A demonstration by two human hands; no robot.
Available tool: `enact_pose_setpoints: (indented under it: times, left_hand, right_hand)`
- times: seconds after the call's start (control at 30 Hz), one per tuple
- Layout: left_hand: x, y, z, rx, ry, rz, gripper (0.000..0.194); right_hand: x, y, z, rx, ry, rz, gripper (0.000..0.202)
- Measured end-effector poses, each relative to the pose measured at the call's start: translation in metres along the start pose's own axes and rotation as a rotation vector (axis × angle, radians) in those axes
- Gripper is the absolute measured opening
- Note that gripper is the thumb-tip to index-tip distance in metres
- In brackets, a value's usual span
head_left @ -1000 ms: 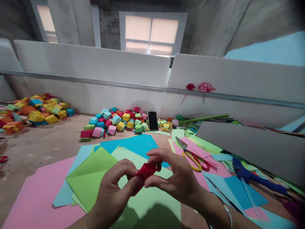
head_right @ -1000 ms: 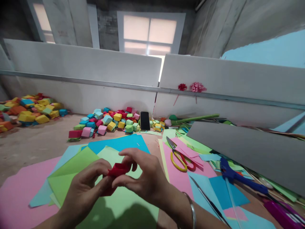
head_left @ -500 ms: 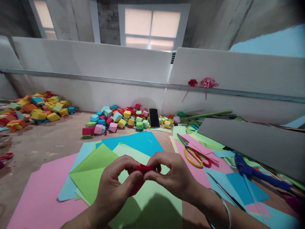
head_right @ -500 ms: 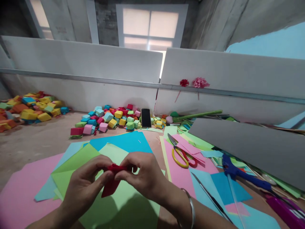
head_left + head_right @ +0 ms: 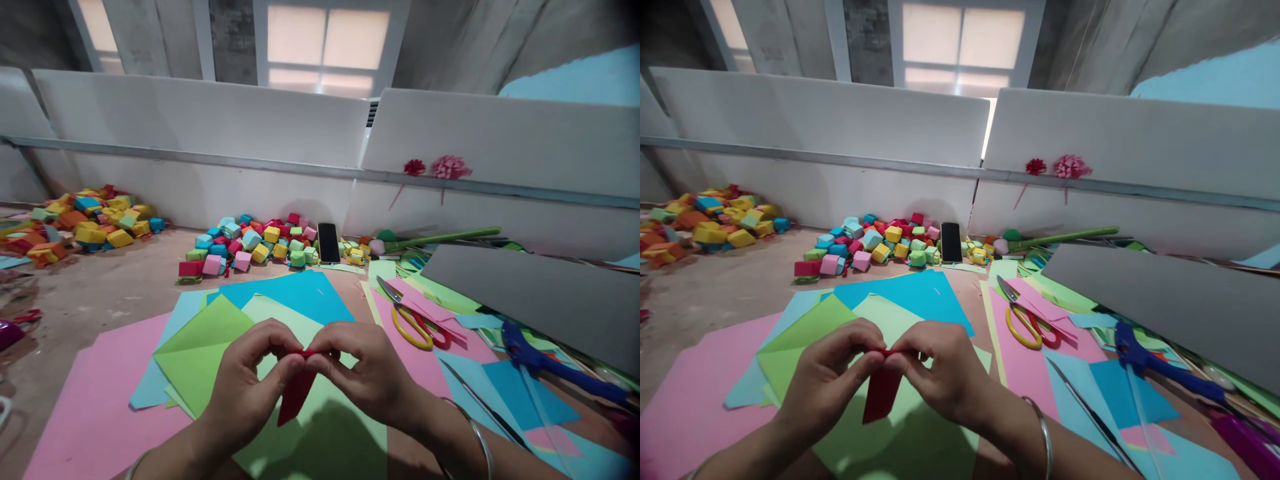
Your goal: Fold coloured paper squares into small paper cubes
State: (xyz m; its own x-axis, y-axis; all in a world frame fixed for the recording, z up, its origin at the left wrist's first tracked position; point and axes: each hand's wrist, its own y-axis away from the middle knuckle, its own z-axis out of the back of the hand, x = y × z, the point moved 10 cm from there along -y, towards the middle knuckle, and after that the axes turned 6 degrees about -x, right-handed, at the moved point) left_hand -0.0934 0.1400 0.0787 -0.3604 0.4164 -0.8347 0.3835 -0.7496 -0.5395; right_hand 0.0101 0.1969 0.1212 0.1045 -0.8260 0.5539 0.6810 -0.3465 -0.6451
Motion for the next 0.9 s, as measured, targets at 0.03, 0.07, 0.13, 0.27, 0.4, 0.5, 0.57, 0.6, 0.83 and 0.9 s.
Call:
enact_pose_setpoints:
  times: [0.03,0.07,0.13,0.27,0.4,0.5,0.57,0.6,0.83,0.9]
  left_hand:
    - [0.001,-0.001,0.000,0.001,0.001,0.010,0.010]
    - [0.003,-0.001,0.001,-0.005,0.007,0.027,0.012]
    - [0.009,-0.003,0.003,-0.026,0.052,0.092,0.014]
    - [0.024,-0.003,0.003,-0.043,0.187,0.246,0.018]
    - [0.035,-0.001,-0.002,-0.022,0.280,0.380,0.024]
    - [0.036,-0.001,-0.004,-0.001,0.249,0.401,0.022]
    - [0.033,-0.004,-0.003,-0.001,0.183,0.355,0.038]
    - [0.031,-0.005,-0.001,-0.013,0.142,0.326,0.044]
    - [0.007,-0.006,0.007,-0.087,-0.358,-0.050,0.039]
    - [-0.010,-0.003,0.004,-0.084,-0.483,-0.238,0.041]
  right_hand:
    - [-0.001,0.000,0.000,0.002,-0.006,-0.010,0.010]
    - [-0.003,0.000,-0.001,0.008,-0.015,-0.032,0.009]
    - [-0.010,0.001,-0.003,0.024,-0.040,-0.101,0.008]
    - [-0.021,0.005,-0.006,0.009,-0.054,-0.231,0.016]
    - [-0.025,0.007,-0.005,-0.029,-0.062,-0.278,0.019]
    - [-0.035,0.008,-0.004,-0.059,-0.173,-0.362,0.020]
    - [-0.045,0.009,-0.003,-0.085,-0.253,-0.420,0.019]
    - [-0.049,0.009,-0.002,-0.094,-0.271,-0.434,0.020]
    - [-0.017,0.002,0.001,-0.088,0.142,0.037,0.018]
    - [-0.003,0.004,0.000,-0.103,0.237,0.171,0.006]
